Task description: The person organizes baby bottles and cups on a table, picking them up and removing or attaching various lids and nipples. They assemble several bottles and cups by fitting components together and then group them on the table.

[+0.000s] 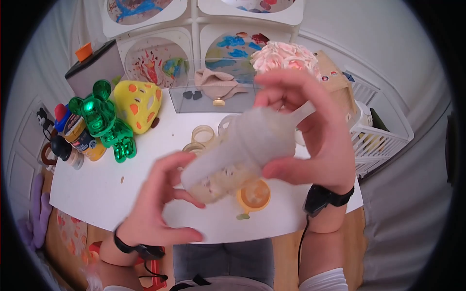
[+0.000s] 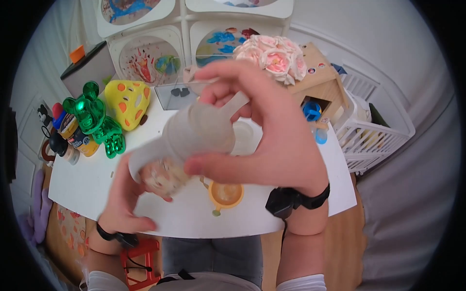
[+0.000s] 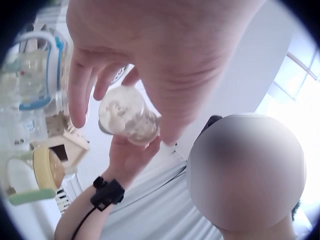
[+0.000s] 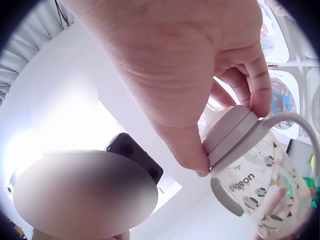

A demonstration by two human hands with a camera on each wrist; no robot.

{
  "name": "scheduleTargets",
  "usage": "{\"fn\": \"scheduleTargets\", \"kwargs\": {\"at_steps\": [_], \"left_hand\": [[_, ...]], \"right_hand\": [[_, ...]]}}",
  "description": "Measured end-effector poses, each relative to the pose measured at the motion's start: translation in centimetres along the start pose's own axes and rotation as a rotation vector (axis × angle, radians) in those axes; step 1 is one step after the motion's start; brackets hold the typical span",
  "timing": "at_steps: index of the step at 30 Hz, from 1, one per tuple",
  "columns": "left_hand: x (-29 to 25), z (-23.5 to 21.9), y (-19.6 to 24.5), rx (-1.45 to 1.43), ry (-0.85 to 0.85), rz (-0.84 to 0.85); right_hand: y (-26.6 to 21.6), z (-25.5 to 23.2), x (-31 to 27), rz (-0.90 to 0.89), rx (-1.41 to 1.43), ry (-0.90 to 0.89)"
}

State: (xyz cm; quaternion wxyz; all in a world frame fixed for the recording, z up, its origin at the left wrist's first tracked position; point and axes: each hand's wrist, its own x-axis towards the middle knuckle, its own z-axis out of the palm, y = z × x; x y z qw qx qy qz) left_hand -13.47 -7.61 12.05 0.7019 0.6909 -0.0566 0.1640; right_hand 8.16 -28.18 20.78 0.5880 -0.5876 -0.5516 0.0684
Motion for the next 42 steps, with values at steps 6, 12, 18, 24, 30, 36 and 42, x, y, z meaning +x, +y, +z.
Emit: {"fn": "scheduleTargets", "kwargs": {"at_steps": [6,12,18,24,30,36,42], "left_hand": [[-0.3,4.0,-4.7,0.163,0.090,0.012],[-2.2,3.2,-5.6,-0.165,0.178,-0.252],[-2.2,-0.4,-7.6,-0.231,0.030,-0.305],[3.1,0.6,-1.9,-0.437,-0.205,-0.497],[8.0,1.1,0.0,-0.344,-0.326,-0.382],[8.9,0.8,-1.5,-0.348,-0.366,-0.346],[7.7,1.7,-0.5,-0.268,-0.207,-0.382]], "right_hand": [[0.3,1.4,-0.3,0.008,-0.148,-0.208],[2.1,1.6,-1.0,-0.132,-0.213,-0.147],[3.1,2.1,-0.2,-0.134,-0.047,-0.180],[5.0,-0.2,1.1,-0.101,0.350,-0.242],[6.2,-2.0,2.2,-0.174,0.719,-0.242],[6.4,-2.7,2.0,-0.077,0.391,-0.104],[5.9,-2.7,2.0,0.014,0.299,-0.171]]}}
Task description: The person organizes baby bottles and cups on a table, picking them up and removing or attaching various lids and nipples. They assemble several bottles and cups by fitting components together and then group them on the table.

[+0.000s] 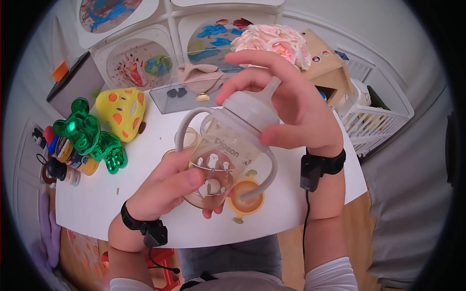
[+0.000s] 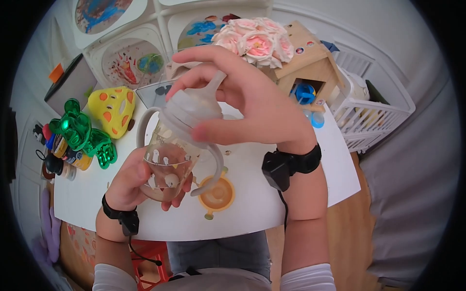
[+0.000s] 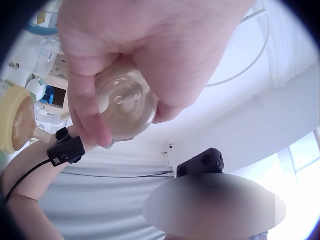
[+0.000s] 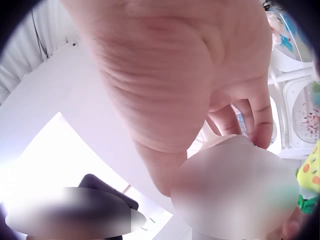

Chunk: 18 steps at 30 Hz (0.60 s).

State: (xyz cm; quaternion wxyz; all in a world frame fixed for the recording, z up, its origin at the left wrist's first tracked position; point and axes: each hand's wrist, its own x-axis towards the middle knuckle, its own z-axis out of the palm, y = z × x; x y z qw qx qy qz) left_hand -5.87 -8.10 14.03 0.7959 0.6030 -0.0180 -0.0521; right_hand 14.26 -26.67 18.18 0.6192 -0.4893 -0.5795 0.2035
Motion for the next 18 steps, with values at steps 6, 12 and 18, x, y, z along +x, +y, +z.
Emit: {"fn": "scheduleTargets", "kwargs": {"at_steps": [6,12,18], "left_hand": [[-0.5,-1.0,0.5,-0.083,-0.202,0.013],[-3.3,-0.6,-0.2,-0.118,-0.236,-0.023],[-5.0,-0.8,-2.1,-0.183,-0.248,-0.049]], "right_hand": [[0.6,-0.2,0.2,-0.151,0.123,0.069],[0.4,-4.3,-0.5,-0.237,0.044,0.138],[-0.9,-4.6,-1.5,-0.258,0.073,0.152]]}}
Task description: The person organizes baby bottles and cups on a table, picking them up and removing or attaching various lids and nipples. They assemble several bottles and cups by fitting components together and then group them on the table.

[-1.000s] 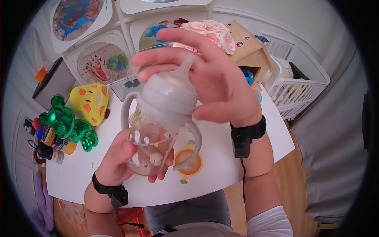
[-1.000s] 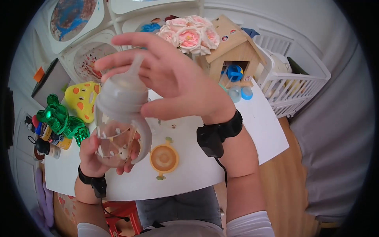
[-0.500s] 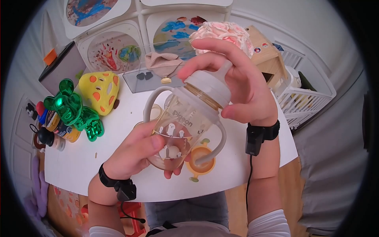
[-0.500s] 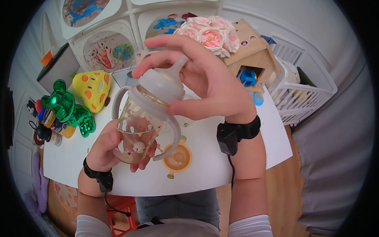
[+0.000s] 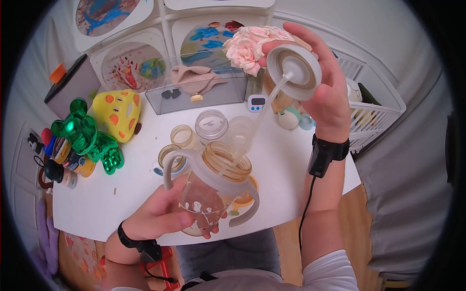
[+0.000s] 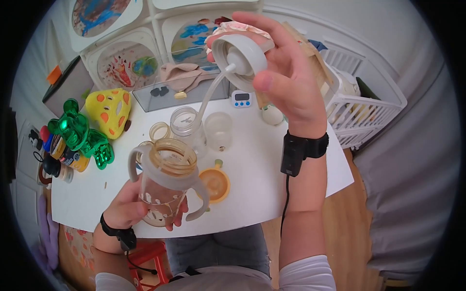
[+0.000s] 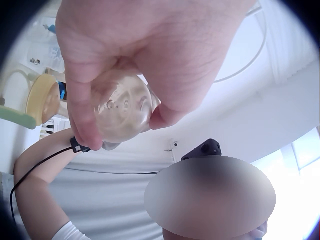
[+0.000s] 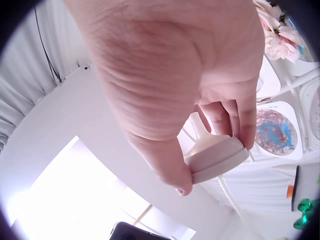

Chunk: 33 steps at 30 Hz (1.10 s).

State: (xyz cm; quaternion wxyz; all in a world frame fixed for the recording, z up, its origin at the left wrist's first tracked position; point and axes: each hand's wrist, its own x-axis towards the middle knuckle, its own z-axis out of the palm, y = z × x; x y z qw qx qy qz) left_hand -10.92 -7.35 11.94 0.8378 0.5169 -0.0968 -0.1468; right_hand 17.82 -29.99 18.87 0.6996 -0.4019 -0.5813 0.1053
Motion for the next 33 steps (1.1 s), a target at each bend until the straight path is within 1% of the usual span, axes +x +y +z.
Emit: {"fn": "scheduleTargets", "kwargs": {"at_steps": [3,5,6,8,9,11,12,13,15,17,18,19,20,21,22,23,24,25,26,27,28,29,30,31,32,33], "left_hand": [[-0.4,-0.5,-1.3,-0.023,-0.040,-0.035],[-0.9,-0.5,-2.2,-0.009,-0.019,-0.035],[-0.9,-0.3,-2.5,-0.013,-0.023,-0.029],[-0.9,0.1,-2.8,-0.042,-0.004,-0.057],[-1.1,0.1,-2.8,-0.043,-0.012,-0.051],[-1.2,0.2,-3.2,-0.068,-0.006,-0.108],[-1.5,0.1,-3.5,-0.077,-0.016,-0.111],[-1.9,-0.3,-3.7,-0.055,0.003,-0.125],[-2.9,-0.9,-4.3,-0.041,0.012,-0.148],[-4.2,-1.7,-4.9,-0.019,0.002,-0.091],[-5.0,-2.0,-5.3,-0.023,-0.010,-0.095],[-6.0,-2.2,-5.9,-0.009,0.074,-0.080],[-6.6,-2.5,-6.4,0.004,0.160,-0.065],[-7.1,-2.8,-6.6,-0.001,0.149,-0.071],[-7.4,-3.1,-6.8,0.019,0.201,-0.079],[-7.5,-3.3,-6.9,0.041,0.252,-0.087],[-7.4,-3.3,-6.7,0.125,0.278,-0.079],[-7.3,-3.1,-6.7,0.124,0.270,-0.082],[-7.3,-3.0,-6.7,0.176,0.308,-0.056],[-7.2,-2.9,-6.8,0.228,0.346,-0.030],[-7.1,-3.1,-7.1,0.229,0.340,-0.033],[-7.0,-3.5,-7.6,0.377,0.340,0.014],[-6.9,-3.6,-7.8,0.526,0.339,0.062],[-6.8,-3.6,-7.8,0.528,0.336,0.060],[-6.7,-3.4,-7.7,0.624,0.355,0.078],[-6.6,-3.3,-7.6,0.720,0.374,0.096]], "right_hand": [[-0.8,0.9,-0.2,0.005,-0.072,-0.006],[-1.3,1.8,-0.4,-0.008,-0.226,0.090],[-1.6,2.1,-0.7,-0.005,-0.231,0.085],[-2.2,2.4,-1.4,-0.020,-0.134,0.090],[-2.8,2.7,-1.7,-0.021,-0.143,0.086],[-4.2,2.7,-2.8,0.042,-0.349,0.177],[-4.4,1.5,-3.3,-0.037,-0.267,0.148],[-5.3,1.0,-3.6,-0.027,-0.277,0.154],[-7.3,0.5,-4.3,-0.015,-0.410,0.225],[-9.1,-1.0,-5.4,-0.002,-0.486,0.247],[-9.9,-1.9,-6.1,0.068,-0.581,0.295],[-10.5,-2.7,-6.8,0.138,-0.676,0.343],[-10.7,-3.5,-7.5,0.159,-0.715,0.404],[-10.9,-4.5,-8.3,0.166,-0.724,0.410],[-11.1,-5.6,-9.1,0.247,-0.811,0.471],[-11.1,-6.5,-9.7,0.327,-0.897,0.531],[-10.9,-7.2,-10.4,0.361,-0.901,0.552],[-10.5,-8.1,-11.1,0.363,-0.907,0.558],[-10.0,-9.0,-11.7,0.404,-0.958,0.602],[-9.4,-10.3,-12.5,0.444,-1.008,0.647],[-9.0,-12.7,-13.7,0.490,-1.107,0.636],[-8.5,-13.8,-14.4,0.492,-1.108,0.641],[-8.1,-14.5,-14.8,0.528,-1.150,0.685],[-7.6,-15.4,-15.3,0.565,-1.191,0.729],[-7.1,-16.9,-16.0,0.580,-1.233,0.740],[-6.8,-17.2,-16.0,0.581,-1.232,0.744]]}}
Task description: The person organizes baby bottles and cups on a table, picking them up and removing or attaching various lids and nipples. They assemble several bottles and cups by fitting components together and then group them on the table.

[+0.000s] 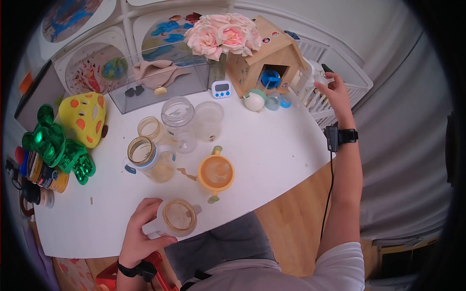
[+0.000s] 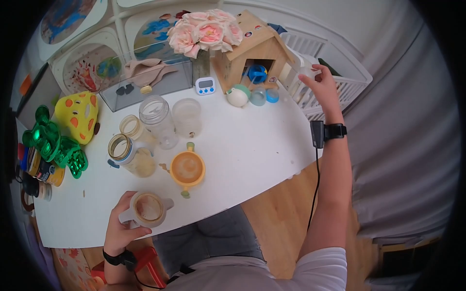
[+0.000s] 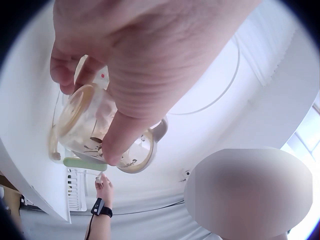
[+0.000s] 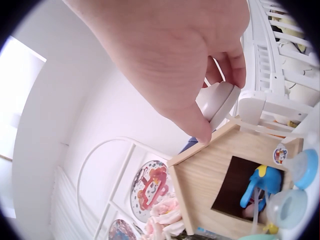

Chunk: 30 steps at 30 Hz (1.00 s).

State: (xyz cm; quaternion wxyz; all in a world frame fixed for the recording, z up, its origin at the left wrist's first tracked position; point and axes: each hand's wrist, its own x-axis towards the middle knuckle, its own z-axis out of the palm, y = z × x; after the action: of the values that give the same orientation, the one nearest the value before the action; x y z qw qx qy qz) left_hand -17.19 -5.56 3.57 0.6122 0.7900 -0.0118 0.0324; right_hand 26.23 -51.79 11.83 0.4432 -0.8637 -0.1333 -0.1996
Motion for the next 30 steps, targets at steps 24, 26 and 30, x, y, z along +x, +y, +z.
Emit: {"fn": "scheduleTargets", "kwargs": {"at_steps": [24,26,30], "left_hand": [[0.3,2.0,-0.8,0.129,0.279,-0.085],[0.4,2.1,-0.9,0.150,0.267,-0.073],[1.0,2.5,-0.5,0.236,0.250,-0.069]], "right_hand": [[-2.2,9.9,-9.1,-0.240,-0.308,-0.401],[-2.1,10.1,-9.2,-0.305,-0.285,-0.401],[-2.6,10.1,-9.6,-0.322,-0.259,-0.389]]}}
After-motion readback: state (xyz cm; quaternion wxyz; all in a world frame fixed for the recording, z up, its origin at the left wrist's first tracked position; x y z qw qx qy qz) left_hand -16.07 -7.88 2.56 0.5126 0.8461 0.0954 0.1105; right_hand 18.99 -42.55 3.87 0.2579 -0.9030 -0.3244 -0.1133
